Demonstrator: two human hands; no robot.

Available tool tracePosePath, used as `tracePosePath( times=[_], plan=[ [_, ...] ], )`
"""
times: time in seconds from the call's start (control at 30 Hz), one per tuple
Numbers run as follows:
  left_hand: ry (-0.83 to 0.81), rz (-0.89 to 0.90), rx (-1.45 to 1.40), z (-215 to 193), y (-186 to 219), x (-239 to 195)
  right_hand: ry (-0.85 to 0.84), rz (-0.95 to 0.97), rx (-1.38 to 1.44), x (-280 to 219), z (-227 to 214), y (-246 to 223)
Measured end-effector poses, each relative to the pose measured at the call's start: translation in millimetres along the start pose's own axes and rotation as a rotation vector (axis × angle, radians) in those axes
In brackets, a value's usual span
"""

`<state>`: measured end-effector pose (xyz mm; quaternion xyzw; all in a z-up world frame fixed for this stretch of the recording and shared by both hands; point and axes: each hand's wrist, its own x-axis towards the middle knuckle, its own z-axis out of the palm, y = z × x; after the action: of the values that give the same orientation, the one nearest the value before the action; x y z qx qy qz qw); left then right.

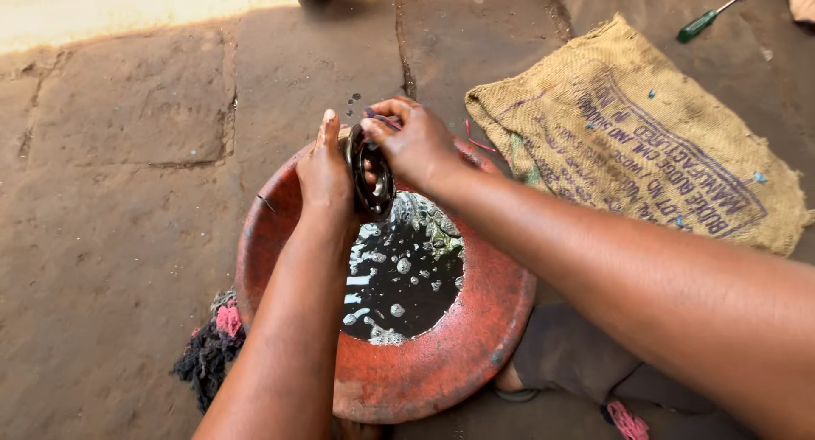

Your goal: The person scrubs a metal bearing with a cloth in a red basin filled with dark liquid. They repeatedly rub and rinse the bearing, then place it on a sack on the ground.

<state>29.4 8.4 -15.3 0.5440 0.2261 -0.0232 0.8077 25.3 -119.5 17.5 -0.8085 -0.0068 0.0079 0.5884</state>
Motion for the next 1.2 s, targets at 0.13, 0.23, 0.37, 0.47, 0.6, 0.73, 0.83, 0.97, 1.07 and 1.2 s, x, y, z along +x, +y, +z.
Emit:
tracePosePath(
  times=[0.13,0.23,0.37,0.47,0.6,0.73,0.83,0.97,1.07,1.2],
  plan=[
    [0.052,0.025,-0.131,-10.0,-5.9,13.7,-0.075,-0.306,-0.100,-12.1,5.5,-1.5],
    [0.103,0.088,-0.082,-19.3,-3.7,22.6,-0.133,-0.484,0.069,-13.6,11.8,-0.5],
    [0.088,-0.008,0.007,-13.6,-0.7,15.8,-0.128,-0.300,0.139,-4.9,9.1,-0.3],
    [0.096,-0.013,-0.131,-11.2,-6.1,-1.2,-0.163,-0.195,0.003,-7.8,8.3,4.6],
    [0.080,0.036,0.077,-15.0,-6.6,-7.5,-0.020,-0.285,-0.134,-4.0,11.4,8.2],
    [0.072,0.068,0.062,-8.9,-5.0,7.7,-0.119,-0.234,0.039,0.9,4.7,13.2],
    [0.123,0.177,0.097,-23.4,-9.0,7.7,-0.208,-0.286,0.071,-16.6,15.8,21.1],
    [0.130,0.228,0.200,-20.4,-3.3,5.0,-0.200,-0.281,0.017,-16.3,12.7,5.3],
    [0.052,0.014,0.012,-19.2,-17.1,-3.4,-0.025,-0.113,-0.205,-24.6,6.3,-6.3],
    [0.045,0.083,0.069,-12.9,-25.1,-3.0,0.034,-0.488,-0.441,-44.6,0.8,-18.4]
  ],
)
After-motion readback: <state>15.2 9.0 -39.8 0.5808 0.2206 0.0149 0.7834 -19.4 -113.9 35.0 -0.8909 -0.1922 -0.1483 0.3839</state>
